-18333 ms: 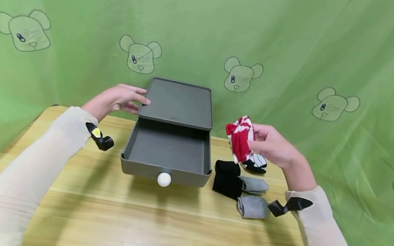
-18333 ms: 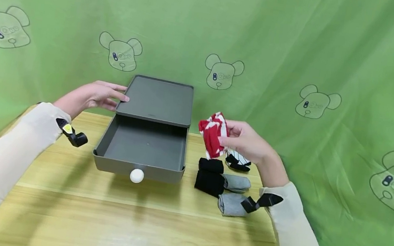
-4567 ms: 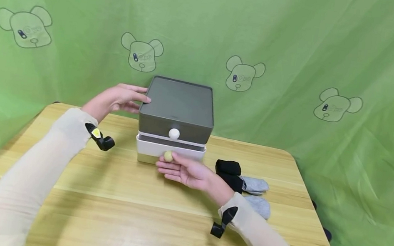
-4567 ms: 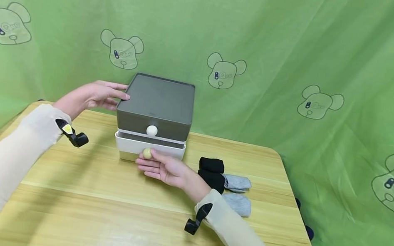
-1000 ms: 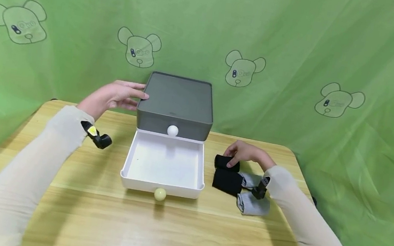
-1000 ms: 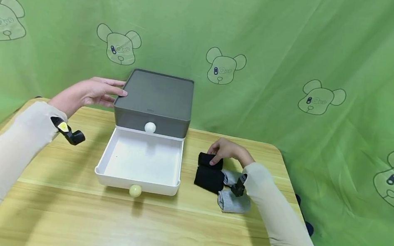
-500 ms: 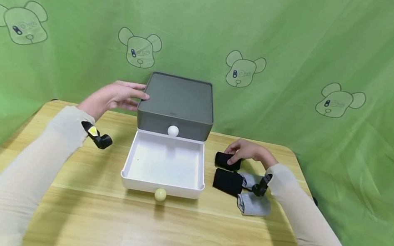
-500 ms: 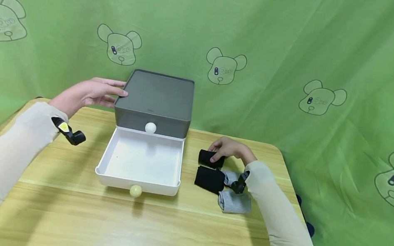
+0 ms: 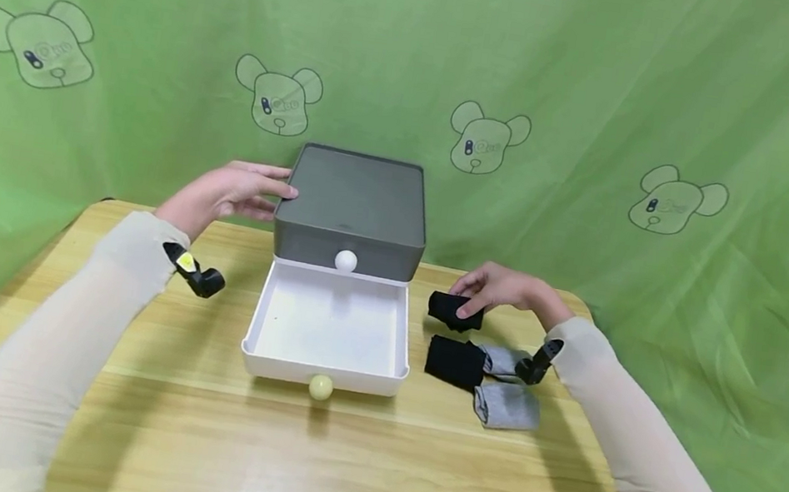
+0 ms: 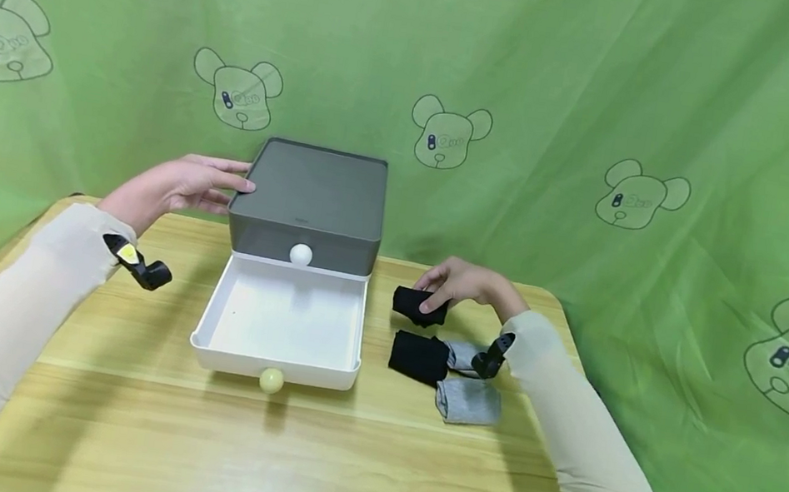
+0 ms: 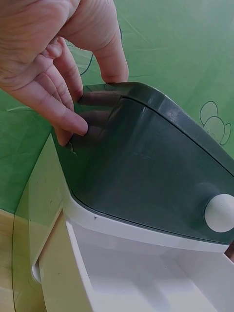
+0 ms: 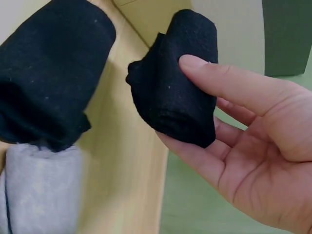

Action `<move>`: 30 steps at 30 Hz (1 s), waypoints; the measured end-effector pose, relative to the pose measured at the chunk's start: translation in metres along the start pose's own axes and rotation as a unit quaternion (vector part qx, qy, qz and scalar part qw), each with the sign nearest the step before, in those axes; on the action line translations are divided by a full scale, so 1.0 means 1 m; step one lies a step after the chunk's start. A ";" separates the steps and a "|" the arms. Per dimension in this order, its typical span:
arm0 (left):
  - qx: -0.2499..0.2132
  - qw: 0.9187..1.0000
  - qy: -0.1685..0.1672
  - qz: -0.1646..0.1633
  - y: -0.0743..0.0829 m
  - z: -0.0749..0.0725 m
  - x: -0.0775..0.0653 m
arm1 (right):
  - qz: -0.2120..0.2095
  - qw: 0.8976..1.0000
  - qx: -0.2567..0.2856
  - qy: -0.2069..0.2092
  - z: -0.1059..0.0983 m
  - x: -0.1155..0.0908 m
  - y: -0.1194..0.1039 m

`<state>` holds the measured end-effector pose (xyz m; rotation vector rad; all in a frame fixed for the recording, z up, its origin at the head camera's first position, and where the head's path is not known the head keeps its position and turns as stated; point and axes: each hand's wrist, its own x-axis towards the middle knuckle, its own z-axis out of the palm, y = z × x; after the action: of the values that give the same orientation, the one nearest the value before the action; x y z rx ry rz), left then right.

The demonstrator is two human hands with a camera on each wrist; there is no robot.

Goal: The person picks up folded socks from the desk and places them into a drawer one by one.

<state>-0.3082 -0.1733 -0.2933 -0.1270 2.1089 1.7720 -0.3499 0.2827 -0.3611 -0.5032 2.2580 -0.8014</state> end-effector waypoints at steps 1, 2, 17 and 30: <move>0.001 1.000 0.001 0.000 0.000 0.000 0.000 | -0.004 1.000 -0.001 -0.009 -0.001 -0.001 -0.002; 0.002 1.000 0.001 0.000 0.000 0.000 0.000 | -0.009 1.000 -0.001 -0.017 -0.001 -0.002 -0.005; 0.002 1.000 0.001 -0.001 0.002 -0.001 -0.002 | -0.098 0.993 -0.008 -0.069 -0.001 -0.043 -0.075; -0.012 1.000 -0.006 0.000 0.001 -0.001 0.001 | -0.130 0.991 0.001 -0.035 0.058 -0.044 -0.145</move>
<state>-0.3096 -0.1740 -0.2926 -0.1241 2.0793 1.7947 -0.2600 0.1763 -0.2778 -0.8254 2.1527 -0.8992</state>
